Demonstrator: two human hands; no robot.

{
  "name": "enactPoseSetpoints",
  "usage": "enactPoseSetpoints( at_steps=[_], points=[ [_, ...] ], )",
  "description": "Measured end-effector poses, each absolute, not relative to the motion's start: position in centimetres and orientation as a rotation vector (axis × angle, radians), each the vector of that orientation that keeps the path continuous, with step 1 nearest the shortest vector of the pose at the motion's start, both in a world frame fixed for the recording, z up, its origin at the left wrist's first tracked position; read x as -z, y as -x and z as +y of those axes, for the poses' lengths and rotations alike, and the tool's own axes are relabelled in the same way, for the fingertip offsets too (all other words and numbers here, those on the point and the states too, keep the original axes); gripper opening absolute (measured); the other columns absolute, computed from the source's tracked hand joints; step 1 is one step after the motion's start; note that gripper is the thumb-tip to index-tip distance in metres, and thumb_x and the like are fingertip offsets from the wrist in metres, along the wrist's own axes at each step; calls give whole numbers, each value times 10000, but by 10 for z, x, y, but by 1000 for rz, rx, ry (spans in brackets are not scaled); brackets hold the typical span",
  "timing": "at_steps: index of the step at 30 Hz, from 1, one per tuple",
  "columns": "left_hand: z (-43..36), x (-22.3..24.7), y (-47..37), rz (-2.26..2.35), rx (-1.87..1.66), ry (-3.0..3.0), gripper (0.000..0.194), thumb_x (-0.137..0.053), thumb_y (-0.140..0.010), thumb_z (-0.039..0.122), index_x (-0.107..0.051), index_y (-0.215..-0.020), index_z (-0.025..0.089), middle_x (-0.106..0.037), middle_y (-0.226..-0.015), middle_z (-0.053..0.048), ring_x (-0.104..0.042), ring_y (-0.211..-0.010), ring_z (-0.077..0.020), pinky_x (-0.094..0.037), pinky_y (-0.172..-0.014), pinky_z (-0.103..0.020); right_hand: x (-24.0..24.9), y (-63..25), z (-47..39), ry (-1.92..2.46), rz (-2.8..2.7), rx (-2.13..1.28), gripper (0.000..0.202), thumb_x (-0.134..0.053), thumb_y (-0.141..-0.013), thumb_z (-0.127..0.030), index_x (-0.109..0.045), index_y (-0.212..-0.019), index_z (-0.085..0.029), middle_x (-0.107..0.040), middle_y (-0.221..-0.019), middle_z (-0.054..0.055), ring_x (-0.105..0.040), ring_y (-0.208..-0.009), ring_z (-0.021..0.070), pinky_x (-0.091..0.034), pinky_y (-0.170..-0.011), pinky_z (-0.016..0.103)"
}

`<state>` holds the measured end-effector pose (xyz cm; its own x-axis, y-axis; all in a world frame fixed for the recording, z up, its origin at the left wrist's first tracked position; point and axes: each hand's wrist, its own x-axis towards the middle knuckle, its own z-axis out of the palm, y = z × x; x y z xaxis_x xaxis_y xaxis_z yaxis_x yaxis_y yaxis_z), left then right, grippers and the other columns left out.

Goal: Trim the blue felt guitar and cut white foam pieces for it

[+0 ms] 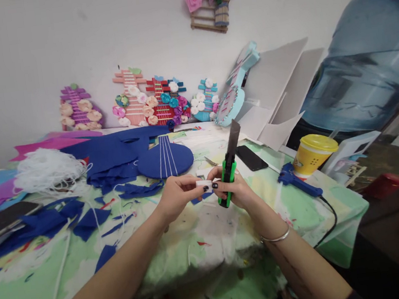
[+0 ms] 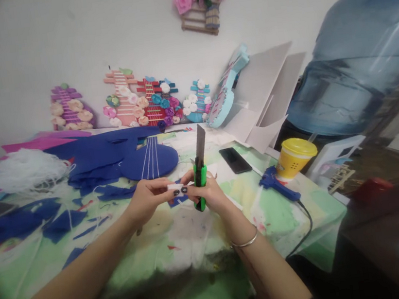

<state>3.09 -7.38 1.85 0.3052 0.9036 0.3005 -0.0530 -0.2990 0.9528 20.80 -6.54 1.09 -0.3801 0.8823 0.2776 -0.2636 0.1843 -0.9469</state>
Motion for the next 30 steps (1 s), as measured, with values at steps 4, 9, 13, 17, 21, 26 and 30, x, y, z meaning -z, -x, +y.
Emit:
enactPoseSetpoints(
  at_steps=[4, 9, 13, 17, 21, 26, 30],
  points=[
    [-71, -18, -29, 843, -1174, -1565, 181, -723, -652, 276, -743, -754, 128, -644, -615, -56, -541, -521, -129, -417, -506, -243, -13, -208, -65, 725, -1499, -1367, 264, -748, -607, -272, -571, -765, -157, -457, -479, -71, -375, -381, 55, -244, -368, 195],
    [-67, -18, -27, 815, -1081, -1488, 191, -718, -670, 300, -725, -710, 114, -619, -555, -40, -537, -525, -116, -416, -525, -230, -15, -207, -63, 802, -1437, -1409, 224, -748, -600, -239, -598, -726, -131, -438, -442, -66, -350, -393, 51, -219, -385, 197],
    [-65, -19, -27, 694, -1017, -1256, 256, -688, -709, 348, -716, -727, 93, -643, -615, -64, -577, -570, -123, -457, -596, -252, -13, -206, -61, 829, -1223, -1581, 219, -735, -581, -193, -588, -733, -138, -400, -418, -82, -305, -380, 41, -201, -389, 196],
    [-66, -18, -28, 627, -1001, -1218, 260, -732, -668, 280, -717, -852, 99, -697, -760, -99, -628, -673, -148, -486, -691, -281, -11, -207, -58, 782, -1053, -1699, 218, -713, -563, -152, -580, -736, -145, -370, -426, -94, -256, -383, 28, -197, -392, 189],
    [-66, -14, -31, 700, -1082, -1400, 292, -755, -623, 212, -712, -900, 128, -715, -864, -95, -656, -759, -181, -506, -753, -309, -10, -207, -57, 748, -1034, -1734, 196, -701, -576, -141, -581, -731, -142, -364, -423, -91, -251, -385, 29, -191, -391, 190],
    [-69, -14, -33, 836, -1351, -1526, 537, -742, -621, 189, -617, -1144, 187, -715, -799, -28, -669, -744, -177, -534, -762, -324, -13, -206, -59, 785, -985, -1733, 221, -720, -542, -131, -577, -711, -143, -376, -416, -92, -254, -381, 23, -185, -392, 186],
    [-70, -13, -33, 888, -1377, -1744, 365, -708, -665, 213, -684, -1028, 183, -723, -854, -50, -673, -760, -179, -539, -733, -292, -14, -206, -60, 778, -979, -1727, 208, -719, -524, -127, -587, -684, -130, -386, -424, -87, -257, -374, 14, -185, -392, 182]
  ],
)
